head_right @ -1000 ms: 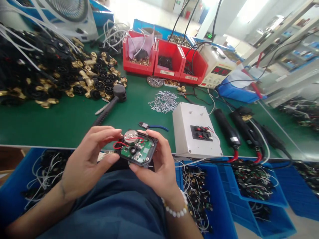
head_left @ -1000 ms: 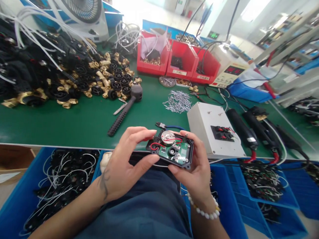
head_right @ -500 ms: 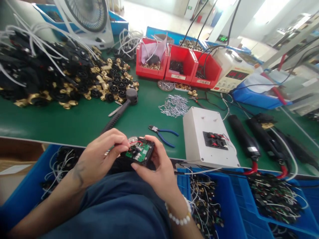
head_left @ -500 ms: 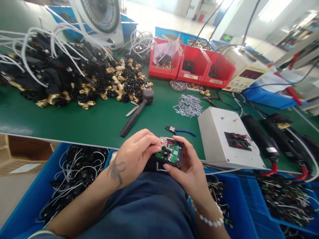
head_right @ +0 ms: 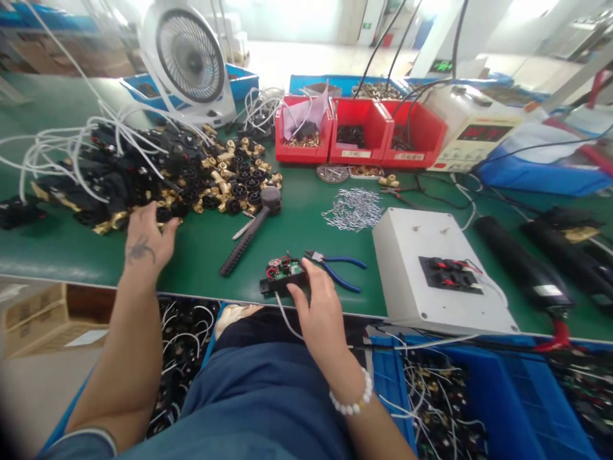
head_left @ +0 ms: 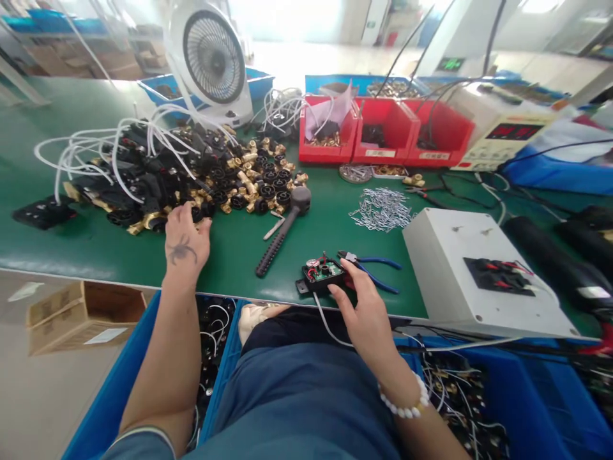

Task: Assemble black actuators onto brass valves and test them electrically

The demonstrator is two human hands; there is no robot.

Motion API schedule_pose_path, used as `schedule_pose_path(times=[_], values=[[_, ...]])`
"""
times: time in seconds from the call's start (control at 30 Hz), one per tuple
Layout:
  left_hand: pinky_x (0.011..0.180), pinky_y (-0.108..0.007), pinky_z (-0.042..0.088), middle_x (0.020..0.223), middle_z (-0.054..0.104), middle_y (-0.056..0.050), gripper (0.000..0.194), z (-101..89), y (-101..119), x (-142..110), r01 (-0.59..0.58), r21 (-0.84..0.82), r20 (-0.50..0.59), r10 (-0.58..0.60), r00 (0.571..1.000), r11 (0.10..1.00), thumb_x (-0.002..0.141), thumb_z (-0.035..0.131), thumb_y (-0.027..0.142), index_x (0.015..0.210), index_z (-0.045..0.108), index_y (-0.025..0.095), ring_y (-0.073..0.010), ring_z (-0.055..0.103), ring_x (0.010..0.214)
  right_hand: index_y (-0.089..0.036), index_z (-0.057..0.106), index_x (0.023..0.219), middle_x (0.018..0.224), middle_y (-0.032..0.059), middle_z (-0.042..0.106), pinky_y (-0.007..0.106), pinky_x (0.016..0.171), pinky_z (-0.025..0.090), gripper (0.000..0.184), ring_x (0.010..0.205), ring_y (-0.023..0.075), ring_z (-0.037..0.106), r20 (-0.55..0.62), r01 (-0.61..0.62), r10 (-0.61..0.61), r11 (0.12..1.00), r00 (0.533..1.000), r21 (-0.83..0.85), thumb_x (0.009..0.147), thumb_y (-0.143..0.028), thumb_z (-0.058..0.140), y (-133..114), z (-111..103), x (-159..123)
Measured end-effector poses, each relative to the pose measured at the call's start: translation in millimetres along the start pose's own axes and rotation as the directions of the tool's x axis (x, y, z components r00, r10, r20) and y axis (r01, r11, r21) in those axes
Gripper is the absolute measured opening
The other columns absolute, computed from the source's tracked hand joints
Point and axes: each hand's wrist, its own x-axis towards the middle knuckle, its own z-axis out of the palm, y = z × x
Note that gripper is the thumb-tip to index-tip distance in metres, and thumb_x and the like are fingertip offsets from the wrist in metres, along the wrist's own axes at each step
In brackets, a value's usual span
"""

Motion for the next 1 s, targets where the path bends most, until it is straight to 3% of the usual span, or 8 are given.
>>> schedule_pose_path(times=[0.17, 0.37, 0.53, 0.7, 0.77, 0.8, 0.87, 1.0], values=[[0.115, -0.061, 0.039, 0.125, 0.059, -0.022, 0.054, 11.9, -7.4, -7.1, 0.022, -0.016, 0.028, -0.022, 0.999, 1.000, 0.096, 0.047, 0.049, 0.128, 0.056, 0.008, -0.0443, 0.048, 0.135, -0.017, 0.059, 0.132, 0.126, 0.0141, 0.066, 0.044, 0.098, 0.058, 0.036, 0.112, 0.0242, 0.065, -0.137, 0.081, -0.085, 0.996, 0.987, -0.037, 0.099, -0.032, 0.061, -11.3, -4.6, -4.8], [0.115, -0.056, 0.041, 0.136, 0.057, -0.023, 0.063, 20.5, 6.0, -12.3, 0.005, -0.079, 0.083, 0.002, 0.997, 0.997, 0.086, 0.062, 0.048, 0.137, 0.051, 0.012, -0.0396, 0.053, 0.132, -0.021, 0.062, 0.123, 0.114, 0.0061, 0.067, 0.030, 0.091, 0.058, 0.024, 0.099, 0.0149, 0.066, -0.152, 0.149, -0.140, 0.988, 0.979, 0.051, 0.099, -0.019, 0.061, -31.6, -11.7, -18.0], [0.113, -0.051, 0.043, 0.121, 0.067, -0.014, 0.043, 19.0, 18.5, -4.9, -0.089, -0.172, 0.190, 0.122, 0.974, 0.981, 0.084, 0.067, 0.035, 0.123, 0.060, 0.018, -0.0343, 0.061, 0.123, -0.021, 0.064, 0.116, 0.109, 0.0032, 0.066, 0.024, 0.088, 0.056, 0.022, 0.093, 0.0111, 0.065, -0.120, 0.154, -0.137, 0.977, 0.983, 0.146, 0.096, -0.012, 0.062, -41.2, -11.6, -24.6], [0.101, -0.045, 0.054, 0.112, 0.072, -0.010, 0.035, 14.2, 34.0, -25.3, -0.053, -0.263, 0.130, 0.090, 0.987, 0.963, 0.084, 0.070, 0.032, 0.114, 0.061, 0.018, -0.0284, 0.070, 0.108, -0.024, 0.069, 0.107, 0.102, 0.0007, 0.067, 0.020, 0.082, 0.055, 0.015, 0.087, 0.0093, 0.065, -0.048, 0.045, -0.030, 0.932, 0.998, 0.360, 0.096, -0.016, 0.063, -47.6, -14.4, -28.4], [0.098, -0.040, 0.057, 0.116, 0.073, -0.008, 0.041, 7.4, 49.6, -45.6, -0.059, -0.398, 0.104, 0.109, 0.989, 0.915, 0.086, 0.071, 0.035, 0.122, 0.057, 0.020, -0.0243, 0.071, 0.108, -0.026, 0.071, 0.110, 0.102, 0.0007, 0.069, 0.020, 0.081, 0.056, 0.014, 0.087, 0.0098, 0.066, 0.033, -0.071, 0.063, 0.862, 0.998, 0.502, 0.096, -0.022, 0.067, -49.1, -15.0, -29.8], [0.097, -0.038, 0.058, 0.115, 0.073, -0.007, 0.046, 2.4, 59.9, -57.1, -0.076, -0.553, 0.087, 0.148, 0.985, 0.830, 0.084, 0.076, 0.035, 0.123, 0.057, 0.020, -0.0236, 0.072, 0.108, -0.027, 0.070, 0.114, 0.104, 0.0010, 0.070, 0.021, 0.081, 0.057, 0.019, 0.087, 0.0101, 0.066, 0.093, -0.136, 0.100, 0.801, 0.991, 0.583, 0.095, -0.027, 0.069, -49.5, -14.9, -30.3], [0.100, -0.034, 0.057, 0.117, 0.074, -0.005, 0.052, -10.1, 83.6, -79.3, -0.120, -0.768, 0.118, 0.322, 0.939, 0.630, 0.079, 0.086, 0.033, 0.122, 0.059, 0.023, -0.0211, 0.072, 0.110, -0.031, 0.067, 0.126, 0.111, 0.0025, 0.071, 0.024, 0.078, 0.058, 0.037, 0.085, 0.0111, 0.066, 0.233, -0.260, 0.127, 0.623, 0.964, 0.737, 0.091, -0.039, 0.075, -49.5, -14.1, -31.0], [0.112, -0.027, 0.048, 0.120, 0.075, -0.003, 0.049, -30.3, 124.4, -105.2, -0.179, -0.890, 0.169, 0.669, 0.724, 0.419, 0.080, 0.086, 0.031, 0.121, 0.062, 0.024, -0.0158, 0.066, 0.123, -0.028, 0.067, 0.130, 0.117, 0.0072, 0.071, 0.030, 0.083, 0.058, 0.056, 0.096, 0.0179, 0.068, 0.412, -0.433, 0.136, 0.356, 0.901, 0.828, 0.084, -0.057, 0.077, -48.1, -14.3, -31.3]])
